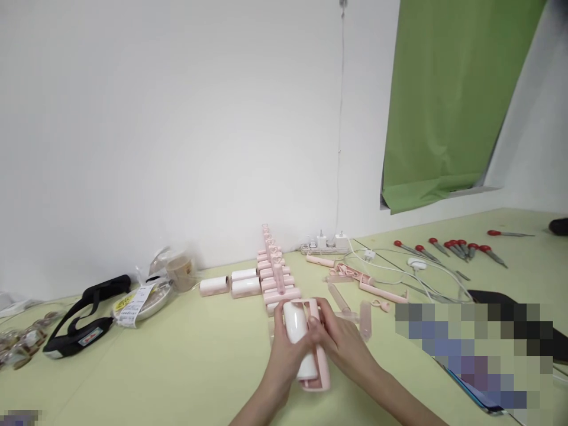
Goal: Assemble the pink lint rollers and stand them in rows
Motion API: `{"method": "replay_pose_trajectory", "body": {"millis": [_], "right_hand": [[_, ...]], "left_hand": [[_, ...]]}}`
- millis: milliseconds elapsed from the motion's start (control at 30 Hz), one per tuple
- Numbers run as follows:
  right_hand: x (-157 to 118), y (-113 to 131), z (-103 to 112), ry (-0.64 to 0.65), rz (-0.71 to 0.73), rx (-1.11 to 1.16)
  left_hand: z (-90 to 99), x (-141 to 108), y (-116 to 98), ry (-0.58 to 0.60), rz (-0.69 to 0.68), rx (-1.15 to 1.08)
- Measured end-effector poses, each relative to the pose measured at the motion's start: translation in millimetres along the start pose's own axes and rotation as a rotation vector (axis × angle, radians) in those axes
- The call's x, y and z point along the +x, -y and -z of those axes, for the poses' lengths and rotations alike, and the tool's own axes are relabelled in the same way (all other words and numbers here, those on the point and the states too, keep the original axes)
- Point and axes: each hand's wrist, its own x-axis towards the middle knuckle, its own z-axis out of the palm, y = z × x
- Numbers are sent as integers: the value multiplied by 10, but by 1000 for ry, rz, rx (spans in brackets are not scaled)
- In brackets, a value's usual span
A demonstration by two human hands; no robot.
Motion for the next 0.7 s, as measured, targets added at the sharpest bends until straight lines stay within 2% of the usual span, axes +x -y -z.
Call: {"method": "replay_pose_trajectory", "body": {"millis": [167,300,467,567,700], "right_hand": [[70,-67,380,250,101,-50],[92,-20,592,390,252,-263],[72,66,619,456,432,-554],[28,95,585,534,457,-538],[-26,124,568,616,402,-418]], "left_hand": [[156,4,10,102,29,327],[230,-15,25,239,-27,573],[229,-59,2,337,-15,738],[250,-77,-27,433,-38,770],[287,-100,-89,526,-34,838]]}}
